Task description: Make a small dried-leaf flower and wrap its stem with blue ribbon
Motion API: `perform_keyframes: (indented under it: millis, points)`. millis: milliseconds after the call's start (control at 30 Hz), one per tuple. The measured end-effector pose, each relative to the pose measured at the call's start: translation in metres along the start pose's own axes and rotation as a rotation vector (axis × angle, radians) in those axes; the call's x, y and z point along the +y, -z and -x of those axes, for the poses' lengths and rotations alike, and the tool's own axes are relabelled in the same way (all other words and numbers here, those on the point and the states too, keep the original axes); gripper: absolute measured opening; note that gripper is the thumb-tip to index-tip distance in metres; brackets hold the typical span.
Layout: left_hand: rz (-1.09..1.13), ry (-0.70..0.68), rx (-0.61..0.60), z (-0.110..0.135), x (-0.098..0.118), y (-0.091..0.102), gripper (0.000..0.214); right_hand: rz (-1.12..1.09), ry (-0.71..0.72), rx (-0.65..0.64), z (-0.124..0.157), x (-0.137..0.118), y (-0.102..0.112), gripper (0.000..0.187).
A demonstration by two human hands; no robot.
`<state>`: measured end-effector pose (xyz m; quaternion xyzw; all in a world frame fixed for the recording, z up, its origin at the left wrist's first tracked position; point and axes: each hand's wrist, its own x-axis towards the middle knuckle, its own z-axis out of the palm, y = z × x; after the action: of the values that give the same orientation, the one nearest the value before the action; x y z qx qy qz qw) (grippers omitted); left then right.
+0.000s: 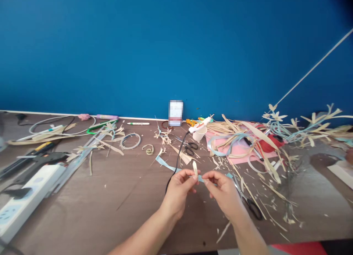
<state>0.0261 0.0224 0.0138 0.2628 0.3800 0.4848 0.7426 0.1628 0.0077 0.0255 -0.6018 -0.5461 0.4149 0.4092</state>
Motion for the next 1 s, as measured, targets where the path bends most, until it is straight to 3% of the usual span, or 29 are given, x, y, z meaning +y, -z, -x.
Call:
perform_keyframes:
  millis: [200, 400, 533, 800, 1000]
  points:
    - [0.126, -0.021, -0.052, 0.003, -0.001, 0.001, 0.013, -0.047, 0.14, 0.075, 0.004, 0.005, -0.007, 0.012]
    - [0.159, -0.002, 0.022, 0.002, -0.006, 0.002, 0.013, -0.2, 0.12, 0.279, 0.01, 0.013, -0.015, 0.016]
    - [0.152, -0.018, 0.014, 0.001, -0.008, 0.001, 0.013, -0.307, 0.099, 0.243, 0.011, 0.011, -0.025, 0.013]
    - [0.023, -0.144, 0.021, 0.005, -0.009, 0.001, 0.011, -0.179, 0.173, 0.22, 0.013, 0.003, -0.033, 0.007]
    - [-0.046, -0.194, 0.032, 0.005, -0.011, 0.001, 0.008, -0.227, 0.201, 0.207, 0.013, 0.008, -0.035, 0.006]
